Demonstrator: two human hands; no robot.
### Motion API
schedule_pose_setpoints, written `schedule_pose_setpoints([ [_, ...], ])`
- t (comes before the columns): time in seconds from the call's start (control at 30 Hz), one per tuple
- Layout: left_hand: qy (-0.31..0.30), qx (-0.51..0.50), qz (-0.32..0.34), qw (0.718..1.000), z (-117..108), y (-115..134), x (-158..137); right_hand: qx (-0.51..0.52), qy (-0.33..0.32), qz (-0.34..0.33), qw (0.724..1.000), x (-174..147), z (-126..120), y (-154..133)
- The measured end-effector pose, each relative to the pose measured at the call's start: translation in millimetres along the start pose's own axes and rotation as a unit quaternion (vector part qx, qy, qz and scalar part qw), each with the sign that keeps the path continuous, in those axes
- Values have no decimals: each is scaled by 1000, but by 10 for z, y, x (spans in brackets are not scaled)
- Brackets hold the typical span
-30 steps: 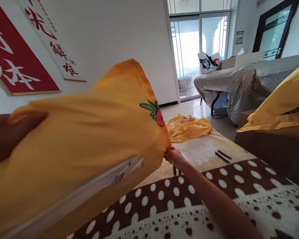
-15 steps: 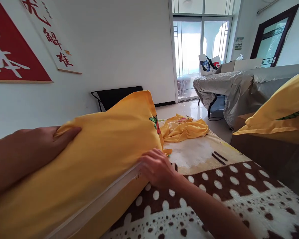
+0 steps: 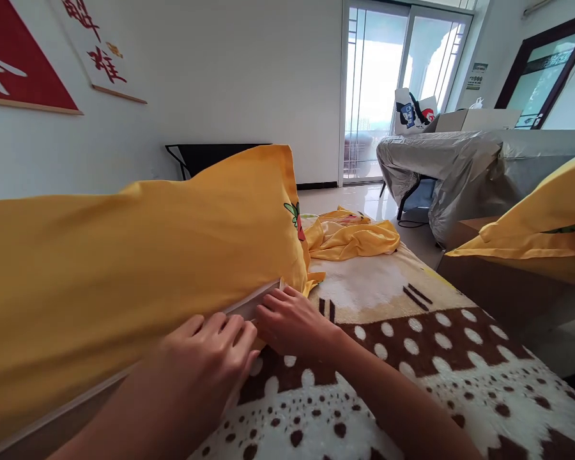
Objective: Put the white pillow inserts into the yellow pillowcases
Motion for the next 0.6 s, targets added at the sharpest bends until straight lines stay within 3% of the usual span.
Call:
schedule_pose_setpoints([
  [0.07, -55, -10, -36, 998, 203, -21, -4, -2, -16, 2, 1000, -9, 48, 38],
  [0.2, -124, -65, -1, 990, 440, -48, 92, 13, -27, 0, 1000, -13, 106, 59],
  [0.33, -101, -73, 36, 992, 506, -89, 273, 22, -72, -14, 997, -18, 176, 30],
  [0.5, -21, -134, 166, 977, 516, 77, 381, 30, -150, -4, 988, -64, 137, 89],
  [0.6, 0, -161, 193, 968, 577, 154, 440, 30, -201, 19, 979, -108, 45, 165],
])
Point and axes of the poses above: each hand's wrist, its own x-axis towards the middle knuckle, its own z-axis out of the palm, y = z × x, the point moved 10 cm from there along x, towards the middle knuckle, and after that the axes turned 9 degrees about -x, right-handed, at the moved point
